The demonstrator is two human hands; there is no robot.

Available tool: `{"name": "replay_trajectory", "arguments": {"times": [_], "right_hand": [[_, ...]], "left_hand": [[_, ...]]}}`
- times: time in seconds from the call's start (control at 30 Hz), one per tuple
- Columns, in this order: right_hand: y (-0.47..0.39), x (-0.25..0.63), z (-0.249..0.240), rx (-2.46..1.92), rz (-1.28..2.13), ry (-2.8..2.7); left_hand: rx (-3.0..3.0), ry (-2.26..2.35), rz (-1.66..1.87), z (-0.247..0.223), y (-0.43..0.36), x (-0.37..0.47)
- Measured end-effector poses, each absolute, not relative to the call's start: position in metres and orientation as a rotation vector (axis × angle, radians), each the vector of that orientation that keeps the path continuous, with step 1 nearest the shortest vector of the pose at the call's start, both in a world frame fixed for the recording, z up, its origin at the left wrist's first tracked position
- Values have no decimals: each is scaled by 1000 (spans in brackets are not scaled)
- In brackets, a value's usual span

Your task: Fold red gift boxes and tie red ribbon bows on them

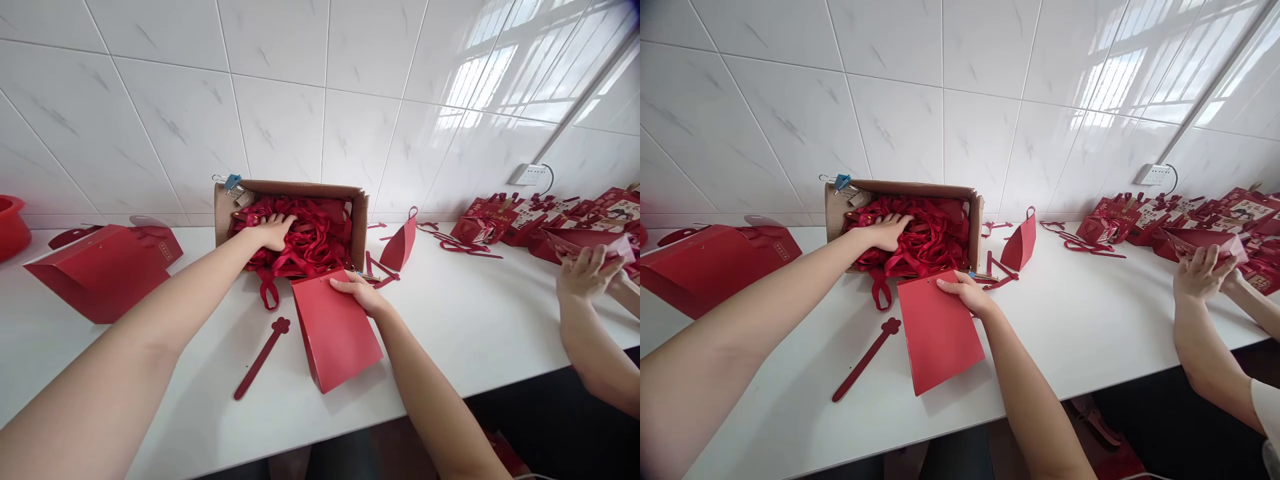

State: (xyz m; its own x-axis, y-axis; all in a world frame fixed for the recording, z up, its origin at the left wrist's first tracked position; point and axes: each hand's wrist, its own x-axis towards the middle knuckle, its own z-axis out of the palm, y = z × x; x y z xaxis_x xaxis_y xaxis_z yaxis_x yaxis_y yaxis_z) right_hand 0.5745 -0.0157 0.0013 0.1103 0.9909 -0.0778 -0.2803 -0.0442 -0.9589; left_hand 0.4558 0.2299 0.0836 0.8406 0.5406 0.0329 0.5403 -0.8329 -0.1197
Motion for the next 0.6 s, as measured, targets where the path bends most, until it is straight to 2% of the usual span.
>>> {"name": "replay_trajectory", "arguments": {"times": [0.17, 0.37, 0.47, 0.6], "right_hand": [[-15, 573, 0, -1094, 1270, -886], [-17, 571, 3, -1103, 1261, -879], [-17, 571, 3, -1085, 1255, -889], [-16, 571, 3, -1090, 1275, -882]], "left_hand": [[-3007, -1017, 89, 58, 214, 471], [-2941, -938, -411, 30, 202, 478], [-2939, -997, -599, 42, 207, 474], [-2692, -1329, -1095, 86, 229, 469]]}}
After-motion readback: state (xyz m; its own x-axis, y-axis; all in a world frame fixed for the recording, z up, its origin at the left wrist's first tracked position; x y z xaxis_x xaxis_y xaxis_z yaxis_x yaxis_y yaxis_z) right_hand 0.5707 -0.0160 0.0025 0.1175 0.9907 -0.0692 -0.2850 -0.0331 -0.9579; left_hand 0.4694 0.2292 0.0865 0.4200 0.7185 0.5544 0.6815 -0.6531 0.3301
